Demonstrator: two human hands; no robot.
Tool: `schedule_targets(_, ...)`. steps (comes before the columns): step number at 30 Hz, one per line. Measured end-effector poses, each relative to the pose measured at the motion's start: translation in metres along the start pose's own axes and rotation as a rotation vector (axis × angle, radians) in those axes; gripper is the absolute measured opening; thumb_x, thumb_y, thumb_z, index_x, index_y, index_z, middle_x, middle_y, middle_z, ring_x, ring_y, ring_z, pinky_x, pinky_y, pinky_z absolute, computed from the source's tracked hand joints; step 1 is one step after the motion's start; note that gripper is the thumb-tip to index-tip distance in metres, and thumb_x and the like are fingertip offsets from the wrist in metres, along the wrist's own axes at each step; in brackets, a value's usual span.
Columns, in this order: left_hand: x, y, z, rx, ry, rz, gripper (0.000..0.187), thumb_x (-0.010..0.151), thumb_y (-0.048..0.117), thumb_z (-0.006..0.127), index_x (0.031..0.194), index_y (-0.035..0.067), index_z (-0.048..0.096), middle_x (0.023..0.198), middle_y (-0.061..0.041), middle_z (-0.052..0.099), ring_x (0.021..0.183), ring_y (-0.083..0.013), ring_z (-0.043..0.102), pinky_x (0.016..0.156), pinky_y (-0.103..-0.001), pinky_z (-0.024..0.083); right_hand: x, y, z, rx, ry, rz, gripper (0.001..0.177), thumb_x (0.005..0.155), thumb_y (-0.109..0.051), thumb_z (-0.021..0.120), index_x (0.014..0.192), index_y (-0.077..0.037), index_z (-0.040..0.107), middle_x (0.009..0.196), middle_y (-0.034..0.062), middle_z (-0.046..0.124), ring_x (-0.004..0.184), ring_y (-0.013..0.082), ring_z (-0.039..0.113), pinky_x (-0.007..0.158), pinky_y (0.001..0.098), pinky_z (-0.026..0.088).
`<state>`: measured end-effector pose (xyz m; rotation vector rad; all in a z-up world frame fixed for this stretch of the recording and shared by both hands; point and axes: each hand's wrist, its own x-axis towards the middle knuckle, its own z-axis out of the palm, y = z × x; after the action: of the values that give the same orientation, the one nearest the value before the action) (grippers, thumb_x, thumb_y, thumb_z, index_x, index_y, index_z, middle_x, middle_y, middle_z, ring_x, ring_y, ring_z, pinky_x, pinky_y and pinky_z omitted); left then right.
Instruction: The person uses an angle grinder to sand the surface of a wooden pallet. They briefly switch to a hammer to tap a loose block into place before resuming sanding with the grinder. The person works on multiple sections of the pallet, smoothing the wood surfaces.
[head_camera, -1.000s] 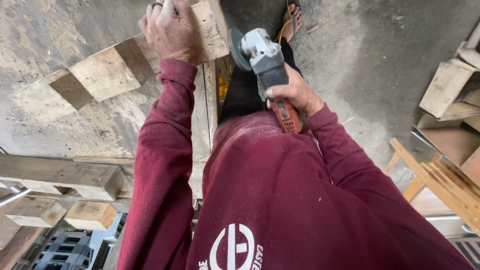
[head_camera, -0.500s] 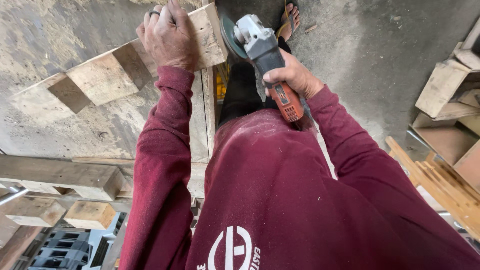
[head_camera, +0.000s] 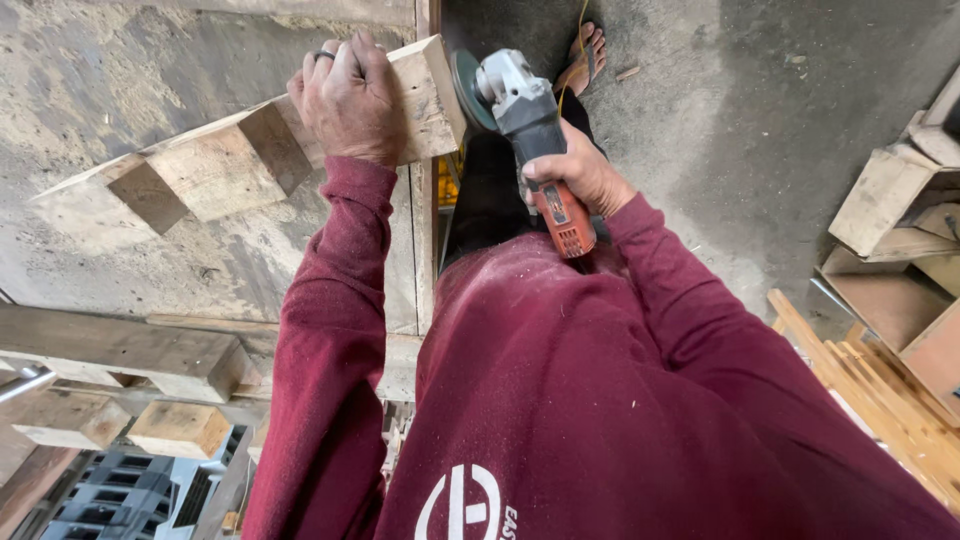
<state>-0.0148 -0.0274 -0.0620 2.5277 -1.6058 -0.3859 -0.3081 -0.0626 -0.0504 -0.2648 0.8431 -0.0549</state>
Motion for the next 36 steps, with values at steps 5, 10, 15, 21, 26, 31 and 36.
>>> schedule_targets(5,-0.005,0.007,-0.014,0.011,-0.016,0.033,0.047,0.110,0.038,0.043,0.077,0.012,0.065,0.079,-0.005,0.063,0.081,-0.0243,0.060,0.087,-0.043,0.041,-0.004,0.001,0.005,-0.003,0.062,0.007,0.069,0.074,-0.021,0.072,0.136,-0.005,0.044,0.082,0.0089,0.062,0.061,0.0205,0.066,0.057,0.0368,0.060)
schedule_targets(10,-0.004,0.009,-0.010,-0.022,0.014,0.033,0.047,0.111,0.037,0.040,0.079,0.014,0.065,0.084,-0.004,0.065,0.082,-0.0227,0.060,0.089,-0.042,0.041,0.008,-0.001,0.001,-0.025,0.027,-0.025,0.069,0.076,-0.024,0.073,0.135,-0.004,0.044,0.085,0.0075,0.061,0.064,0.0203,0.068,0.060,0.0380,0.062)
schedule_targets(15,-0.007,0.000,-0.005,0.016,-0.034,0.006,0.045,0.110,0.037,0.040,0.076,0.017,0.062,0.078,-0.003,0.060,0.077,-0.0202,0.055,0.088,-0.042,0.041,0.017,-0.001,-0.003,-0.043,0.043,-0.039,0.068,0.076,-0.026,0.073,0.134,-0.003,0.046,0.087,0.0077,0.063,0.066,0.0200,0.069,0.062,0.0366,0.063)
schedule_targets(21,-0.009,-0.002,-0.003,0.009,-0.029,0.013,0.046,0.112,0.038,0.041,0.075,0.016,0.059,0.079,-0.003,0.060,0.077,-0.0201,0.055,0.088,-0.043,0.042,0.033,-0.003,-0.006,-0.064,0.030,-0.053,0.066,0.080,-0.025,0.074,0.132,-0.001,0.043,0.088,0.0092,0.063,0.068,0.0207,0.070,0.064,0.0375,0.064)
schedule_targets(26,-0.004,0.002,-0.006,0.012,0.011,0.055,0.047,0.112,0.039,0.042,0.076,0.015,0.060,0.083,-0.003,0.063,0.081,-0.0215,0.059,0.088,-0.043,0.042,0.014,0.004,-0.003,-0.078,0.025,-0.049,0.075,0.074,-0.025,0.073,0.139,-0.004,0.042,0.087,0.0070,0.060,0.064,0.0200,0.069,0.060,0.0368,0.063)
schedule_targets(31,-0.007,0.002,-0.008,-0.013,-0.008,0.036,0.044,0.112,0.037,0.041,0.080,0.016,0.064,0.082,-0.003,0.063,0.081,-0.0214,0.059,0.089,-0.043,0.043,-0.029,0.014,0.006,-0.024,0.068,0.012,0.076,0.073,-0.024,0.075,0.139,-0.002,0.045,0.091,0.0088,0.061,0.069,0.0188,0.066,0.062,0.0341,0.060)
schedule_targets(36,-0.010,-0.007,-0.002,0.015,-0.013,0.028,0.045,0.110,0.039,0.042,0.075,0.017,0.059,0.078,-0.003,0.058,0.079,-0.0212,0.057,0.086,-0.042,0.042,-0.045,0.016,0.014,0.043,0.040,-0.035,0.078,0.072,-0.023,0.078,0.140,-0.001,0.046,0.095,0.0085,0.061,0.074,0.0180,0.066,0.068,0.0334,0.060)
